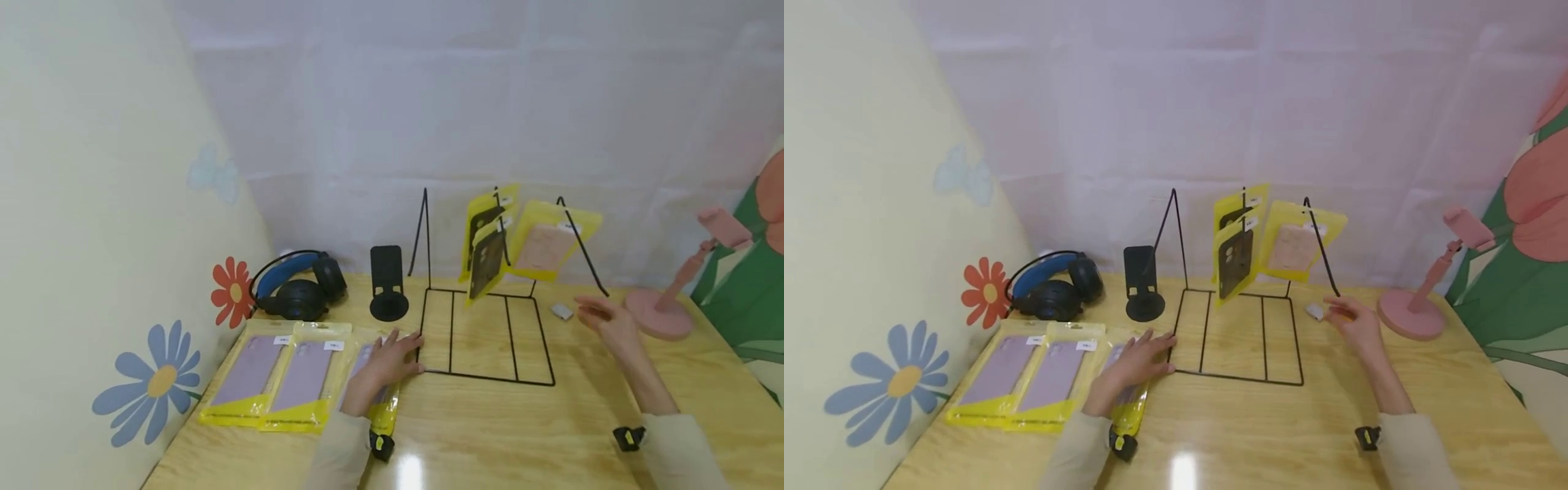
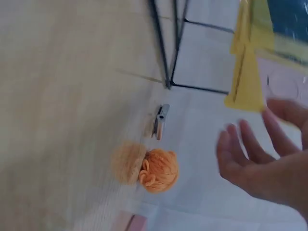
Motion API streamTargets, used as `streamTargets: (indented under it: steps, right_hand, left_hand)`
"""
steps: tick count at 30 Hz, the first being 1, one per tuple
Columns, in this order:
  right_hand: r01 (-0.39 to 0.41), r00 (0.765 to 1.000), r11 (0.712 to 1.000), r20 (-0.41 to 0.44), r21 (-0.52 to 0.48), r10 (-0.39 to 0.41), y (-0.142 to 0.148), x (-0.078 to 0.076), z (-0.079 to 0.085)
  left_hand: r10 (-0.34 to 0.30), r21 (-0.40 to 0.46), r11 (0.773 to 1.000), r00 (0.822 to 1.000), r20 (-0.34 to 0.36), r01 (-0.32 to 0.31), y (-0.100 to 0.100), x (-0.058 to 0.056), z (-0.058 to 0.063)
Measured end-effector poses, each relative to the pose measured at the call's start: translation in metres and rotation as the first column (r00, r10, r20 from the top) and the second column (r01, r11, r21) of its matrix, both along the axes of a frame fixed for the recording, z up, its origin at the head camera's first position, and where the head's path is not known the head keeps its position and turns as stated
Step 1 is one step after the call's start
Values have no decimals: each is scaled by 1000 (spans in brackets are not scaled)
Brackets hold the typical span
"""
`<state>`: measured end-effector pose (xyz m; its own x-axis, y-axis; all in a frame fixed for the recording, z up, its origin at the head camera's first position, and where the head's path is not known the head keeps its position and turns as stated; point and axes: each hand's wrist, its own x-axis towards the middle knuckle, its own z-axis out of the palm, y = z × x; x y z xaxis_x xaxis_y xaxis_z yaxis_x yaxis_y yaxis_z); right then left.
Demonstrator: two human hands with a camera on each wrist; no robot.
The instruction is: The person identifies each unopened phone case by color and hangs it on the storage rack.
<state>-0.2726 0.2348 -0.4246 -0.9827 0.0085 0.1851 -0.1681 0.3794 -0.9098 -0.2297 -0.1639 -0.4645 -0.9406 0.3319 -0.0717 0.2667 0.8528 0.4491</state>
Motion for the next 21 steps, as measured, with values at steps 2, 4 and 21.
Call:
streamTargets:
  steps: [2, 4, 21]
  right_hand:
    - [-129, 991, 968, 14, 215, 129, -5, 14, -7]
    - [-238, 969, 908, 24, 346, 245, -12, 23, -14]
    - [-329, 924, 694, 66, 640, 377, -26, 36, -38]
  left_hand:
    - [-7, -8, 1000, 1000, -5, 7, -1, -2, 2]
    - [-8, -12, 1000, 1000, -8, 8, -1, -4, 5]
    - [10, -5, 1000, 1000, -8, -10, 1, -2, 8]
